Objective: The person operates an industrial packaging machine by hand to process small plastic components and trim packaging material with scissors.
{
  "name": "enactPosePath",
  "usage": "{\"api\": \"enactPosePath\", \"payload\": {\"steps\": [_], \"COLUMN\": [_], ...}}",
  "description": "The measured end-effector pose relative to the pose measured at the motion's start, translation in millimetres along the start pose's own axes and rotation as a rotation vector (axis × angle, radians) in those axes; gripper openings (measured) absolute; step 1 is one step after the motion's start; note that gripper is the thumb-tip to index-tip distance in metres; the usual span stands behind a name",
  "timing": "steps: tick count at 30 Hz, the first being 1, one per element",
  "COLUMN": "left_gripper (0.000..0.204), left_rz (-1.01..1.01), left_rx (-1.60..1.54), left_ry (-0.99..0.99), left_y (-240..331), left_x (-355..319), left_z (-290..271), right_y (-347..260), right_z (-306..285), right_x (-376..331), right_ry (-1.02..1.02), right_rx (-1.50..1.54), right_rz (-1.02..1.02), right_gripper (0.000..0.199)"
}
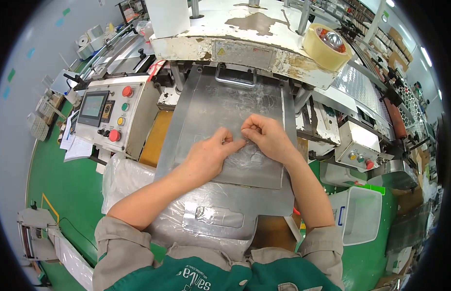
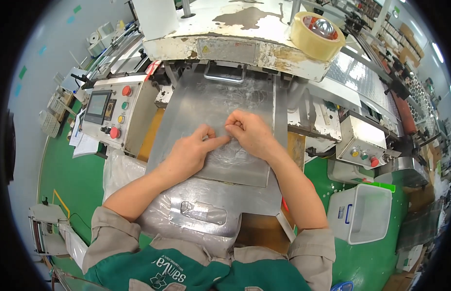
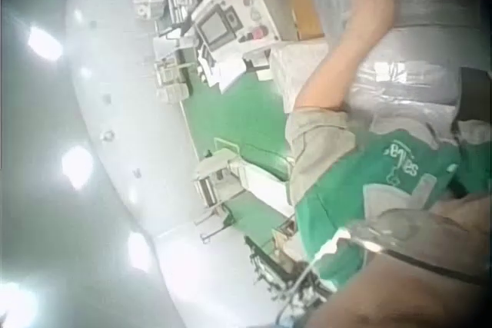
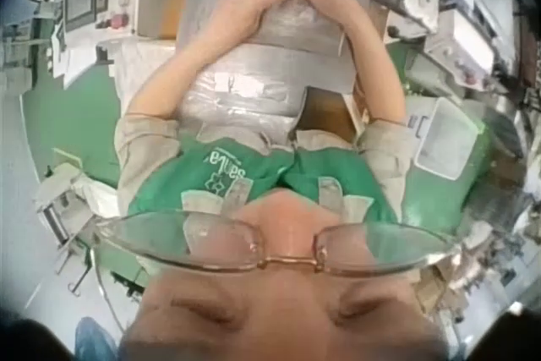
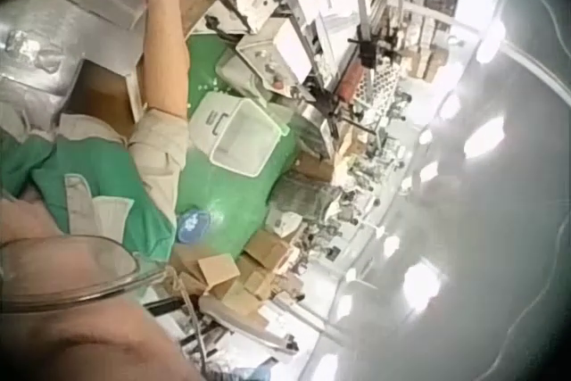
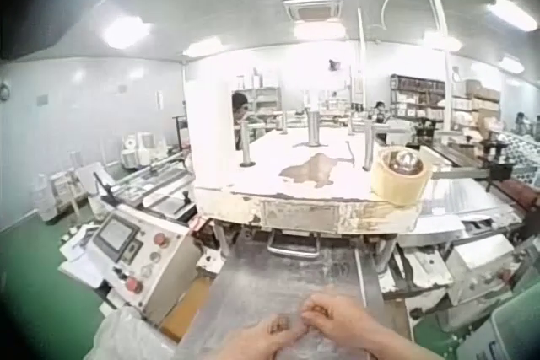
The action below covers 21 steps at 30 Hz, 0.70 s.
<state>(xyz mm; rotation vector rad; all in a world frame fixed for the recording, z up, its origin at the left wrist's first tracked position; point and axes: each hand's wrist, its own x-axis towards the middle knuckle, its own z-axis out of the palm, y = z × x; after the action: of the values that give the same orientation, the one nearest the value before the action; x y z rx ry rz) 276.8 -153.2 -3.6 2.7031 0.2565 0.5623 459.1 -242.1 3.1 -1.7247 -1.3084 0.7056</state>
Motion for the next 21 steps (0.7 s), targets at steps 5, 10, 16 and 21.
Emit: {"api": "enactPosePath", "payload": {"steps": [5, 10, 16, 21], "left_gripper": [0.045, 0.045, 0.051, 0.045], "left_rz": [0.037, 0.065, 0.028, 0.02], "left_rx": [0.071, 0.13, 0.11, 0.132], "left_ry": [-0.029, -0.062, -0.05, -0.043], "left_y": [2, 3, 7, -1], "left_x": [1, 2, 3, 2], "left_z": [3, 1, -2, 0], "right_y": [0, 4, 7, 1], "right_z": [3, 8, 9, -7], "right_x": [-1, -4, -14, -29], "right_ry": [0.073, 0.175, 0.407, 0.36], "right_rx": [-0.082, -0.134, -0.036, -0.361], "right_rz": [-0.041, -0.16, -0.294, -0.404], "right_gripper": [0.007, 0.009, 0.028, 0.037]}}
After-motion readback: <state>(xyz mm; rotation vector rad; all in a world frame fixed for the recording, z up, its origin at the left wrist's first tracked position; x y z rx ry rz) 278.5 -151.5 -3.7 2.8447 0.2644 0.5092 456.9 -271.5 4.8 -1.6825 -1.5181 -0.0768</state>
